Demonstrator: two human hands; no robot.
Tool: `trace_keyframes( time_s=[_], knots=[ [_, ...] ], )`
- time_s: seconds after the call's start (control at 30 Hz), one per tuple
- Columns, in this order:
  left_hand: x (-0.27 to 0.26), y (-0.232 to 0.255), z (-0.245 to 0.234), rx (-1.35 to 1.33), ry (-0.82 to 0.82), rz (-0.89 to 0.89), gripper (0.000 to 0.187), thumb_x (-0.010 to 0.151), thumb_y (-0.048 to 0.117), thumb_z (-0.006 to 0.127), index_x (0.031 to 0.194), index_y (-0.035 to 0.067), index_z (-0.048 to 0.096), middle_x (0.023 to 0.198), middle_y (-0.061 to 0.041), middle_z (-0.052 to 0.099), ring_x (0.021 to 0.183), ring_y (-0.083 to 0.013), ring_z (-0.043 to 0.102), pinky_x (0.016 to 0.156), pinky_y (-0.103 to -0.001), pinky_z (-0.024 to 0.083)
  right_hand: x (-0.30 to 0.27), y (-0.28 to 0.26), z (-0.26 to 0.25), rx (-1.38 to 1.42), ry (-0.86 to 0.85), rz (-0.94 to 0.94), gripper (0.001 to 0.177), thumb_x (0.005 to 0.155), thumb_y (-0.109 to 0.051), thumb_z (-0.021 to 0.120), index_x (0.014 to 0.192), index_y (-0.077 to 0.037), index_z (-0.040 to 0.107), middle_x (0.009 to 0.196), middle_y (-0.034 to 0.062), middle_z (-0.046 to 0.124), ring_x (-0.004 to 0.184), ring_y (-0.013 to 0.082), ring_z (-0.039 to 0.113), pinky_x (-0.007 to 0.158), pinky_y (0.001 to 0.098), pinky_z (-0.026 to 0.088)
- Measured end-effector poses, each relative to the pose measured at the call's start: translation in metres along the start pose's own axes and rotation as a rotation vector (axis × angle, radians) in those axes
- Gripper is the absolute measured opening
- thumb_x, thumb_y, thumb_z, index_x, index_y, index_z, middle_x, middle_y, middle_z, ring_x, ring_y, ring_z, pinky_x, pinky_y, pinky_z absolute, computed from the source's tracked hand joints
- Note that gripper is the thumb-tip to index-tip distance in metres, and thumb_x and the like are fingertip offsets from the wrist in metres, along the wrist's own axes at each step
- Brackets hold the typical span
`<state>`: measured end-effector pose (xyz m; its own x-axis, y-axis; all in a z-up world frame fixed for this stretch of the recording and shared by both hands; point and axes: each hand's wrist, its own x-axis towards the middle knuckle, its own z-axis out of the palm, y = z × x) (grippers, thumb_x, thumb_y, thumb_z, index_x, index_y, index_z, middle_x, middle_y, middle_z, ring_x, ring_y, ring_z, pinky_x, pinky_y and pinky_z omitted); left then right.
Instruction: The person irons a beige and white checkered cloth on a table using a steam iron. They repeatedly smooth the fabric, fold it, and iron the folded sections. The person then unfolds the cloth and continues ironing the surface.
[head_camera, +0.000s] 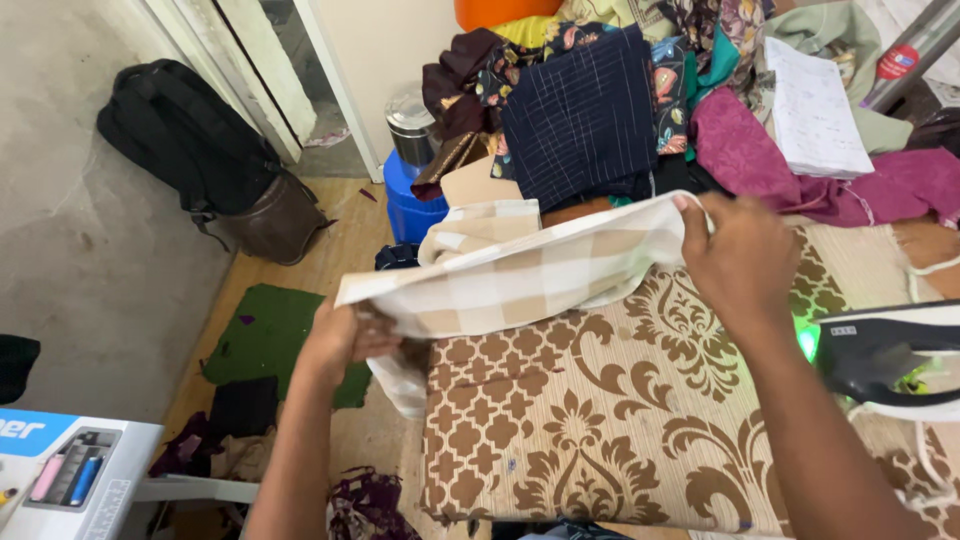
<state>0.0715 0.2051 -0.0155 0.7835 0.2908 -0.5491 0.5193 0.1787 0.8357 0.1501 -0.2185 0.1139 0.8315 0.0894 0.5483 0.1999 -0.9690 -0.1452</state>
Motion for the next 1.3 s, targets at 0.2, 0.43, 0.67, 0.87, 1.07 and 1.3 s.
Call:
trace_keyframes(
  time_s=[0.2, 0.43, 0.67, 0.87, 1.07, 1.3],
  knots=[
    [0.011, 0.081, 0.024, 0.025, 0.023, 0.348, 0.057, 0.101, 0.037, 0.037, 0.148, 0.005, 0.038, 0.132, -0.021, 0.06, 0.113, -0.036, 0.059, 0.095, -0.051, 0.05, 0.009, 0.039, 0.055, 1.013, -0.491, 0.695, 0.045, 0.112, -0.039, 0.048, 0.113, 0.003, 0.063, 0.101, 0.0318, 0.07, 0.085, 0.0374, 0.075, 0.073, 0.0499, 0.056],
    [-0.017, 0.12, 0.048, 0.713, 0.528, 1.49, 0.056, 0.093, 0.001, 0.055, 0.148, -0.004, 0.05, 0.135, -0.026, 0.058, 0.128, -0.0449, 0.05, 0.115, -0.051, 0.037, 0.014, 0.065, 0.025, 1.909, 0.151, 0.475, 0.037, 0.113, -0.027, 0.042, 0.141, -0.003, 0.047, 0.142, 0.0158, 0.059, 0.126, 0.0297, 0.065, 0.111, 0.0456, 0.052],
    [-0.066, 0.071, 0.051, 0.765, 0.799, 1.545, 0.025, 0.086, 0.011, 0.068, 0.108, -0.002, 0.07, 0.097, -0.021, 0.063, 0.094, -0.0393, 0.052, 0.085, -0.047, 0.039, -0.076, 0.098, 0.001, 1.596, 0.444, 0.233, 0.032, 0.122, -0.025, 0.042, 0.14, 0.001, 0.05, 0.134, 0.0151, 0.06, 0.122, 0.0231, 0.059, 0.114, 0.0378, 0.048],
    [-0.071, 0.002, 0.043, 1.06, 0.066, 0.808, 0.028, 0.075, 0.011, 0.068, 0.099, 0.011, 0.083, 0.078, -0.013, 0.078, 0.057, -0.0202, 0.073, 0.059, -0.035, 0.058, -0.147, 0.135, 0.015, 2.113, 0.008, 0.16, 0.047, 0.127, -0.032, 0.043, 0.101, 0.0, 0.064, 0.082, 0.0063, 0.067, 0.071, 0.019, 0.063, 0.08, 0.0373, 0.053],
    [-0.098, -0.007, 0.044, 1.135, -0.302, 0.186, 0.025, 0.074, 0.019, 0.08, 0.098, 0.013, 0.086, 0.085, -0.011, 0.082, 0.077, -0.0226, 0.079, 0.075, -0.035, 0.06, -0.181, 0.146, 0.035, 0.893, -0.511, 0.612, 0.032, 0.108, -0.037, 0.054, 0.105, -0.011, 0.072, 0.074, 0.0101, 0.067, 0.054, 0.0182, 0.062, 0.05, 0.0358, 0.052],
    [-0.109, 0.003, 0.064, 0.968, -0.535, -0.131, 0.064, 0.077, 0.037, 0.083, 0.131, 0.011, 0.061, 0.096, -0.011, 0.083, 0.085, -0.0258, 0.081, 0.08, -0.038, 0.064, -0.16, 0.077, 0.028, 0.655, -0.492, 0.409, 0.033, 0.087, -0.027, 0.074, 0.115, -0.009, 0.076, 0.098, 0.0103, 0.075, 0.084, 0.0191, 0.076, 0.071, 0.0325, 0.063]
  ],
)
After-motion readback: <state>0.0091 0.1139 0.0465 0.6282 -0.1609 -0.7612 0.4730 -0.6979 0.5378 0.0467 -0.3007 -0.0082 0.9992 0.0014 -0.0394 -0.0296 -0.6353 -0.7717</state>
